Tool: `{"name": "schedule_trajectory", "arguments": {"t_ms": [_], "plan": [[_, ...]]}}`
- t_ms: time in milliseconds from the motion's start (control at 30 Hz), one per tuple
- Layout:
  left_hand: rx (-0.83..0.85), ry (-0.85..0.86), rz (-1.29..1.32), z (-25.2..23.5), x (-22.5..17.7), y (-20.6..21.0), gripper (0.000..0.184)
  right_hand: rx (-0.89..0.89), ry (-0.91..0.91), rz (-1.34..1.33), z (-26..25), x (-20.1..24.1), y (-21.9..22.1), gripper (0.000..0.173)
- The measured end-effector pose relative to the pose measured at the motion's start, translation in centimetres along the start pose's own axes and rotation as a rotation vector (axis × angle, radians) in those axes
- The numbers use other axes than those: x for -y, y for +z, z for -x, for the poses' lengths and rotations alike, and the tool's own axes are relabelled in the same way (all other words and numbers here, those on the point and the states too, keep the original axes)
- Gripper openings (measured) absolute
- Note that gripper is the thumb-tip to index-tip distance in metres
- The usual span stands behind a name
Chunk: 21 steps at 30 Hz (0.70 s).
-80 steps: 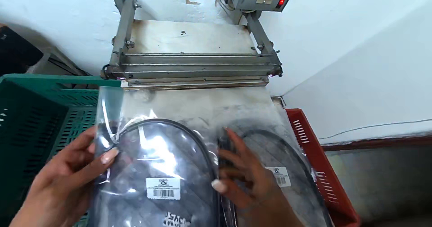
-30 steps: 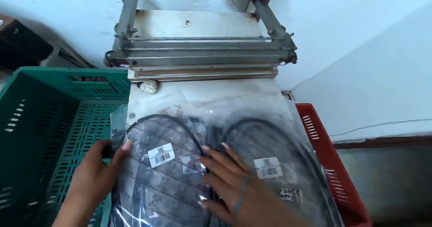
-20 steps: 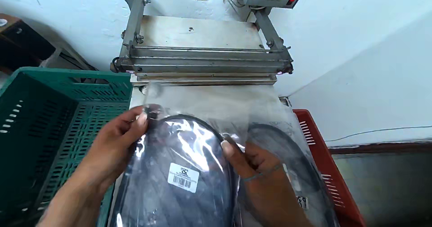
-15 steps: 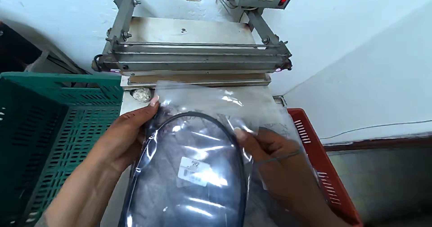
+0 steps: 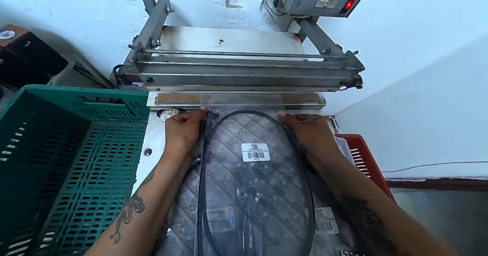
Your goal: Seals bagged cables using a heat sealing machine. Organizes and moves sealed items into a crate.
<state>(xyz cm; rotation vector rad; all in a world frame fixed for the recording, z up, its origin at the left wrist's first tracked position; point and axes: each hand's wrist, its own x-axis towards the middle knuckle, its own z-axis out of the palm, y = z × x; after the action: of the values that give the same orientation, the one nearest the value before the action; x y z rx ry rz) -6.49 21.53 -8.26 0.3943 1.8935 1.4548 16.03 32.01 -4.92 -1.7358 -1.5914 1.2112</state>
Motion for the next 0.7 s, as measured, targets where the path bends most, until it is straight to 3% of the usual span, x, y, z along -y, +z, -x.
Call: {"name": "schedule_trajectory", "arguments": {"t_ms": [333,500,600,667,700], "plan": [[-0.016,0.013,0.035,-0.6,0.0,0.0,0.028,0.04,0.005,-0.002,-0.4,0.3,0.2,0.023],[0.008,-0.015,-0.074,-0.3,-0.5,0.3,0.033,0.1,0.035,0.003,-0.8,0.8,-0.1,0.021],[0.104,0.197,-0.157,3.2,-1.1,-1.2,0.036,0.067,-0.157,0.166,2.1,1.6,-2.9,0.026],[0.173,0.429,-0.394,7.6,-0.6,-4.2,0.033,-0.094,-0.383,0.299,6.1,0.2,-5.5,0.025],[0.145,0.502,-0.599,9.7,0.2,-6.2,0.043,-0.194,-0.501,0.378,8.2,-0.7,-6.4,0.029]]}}
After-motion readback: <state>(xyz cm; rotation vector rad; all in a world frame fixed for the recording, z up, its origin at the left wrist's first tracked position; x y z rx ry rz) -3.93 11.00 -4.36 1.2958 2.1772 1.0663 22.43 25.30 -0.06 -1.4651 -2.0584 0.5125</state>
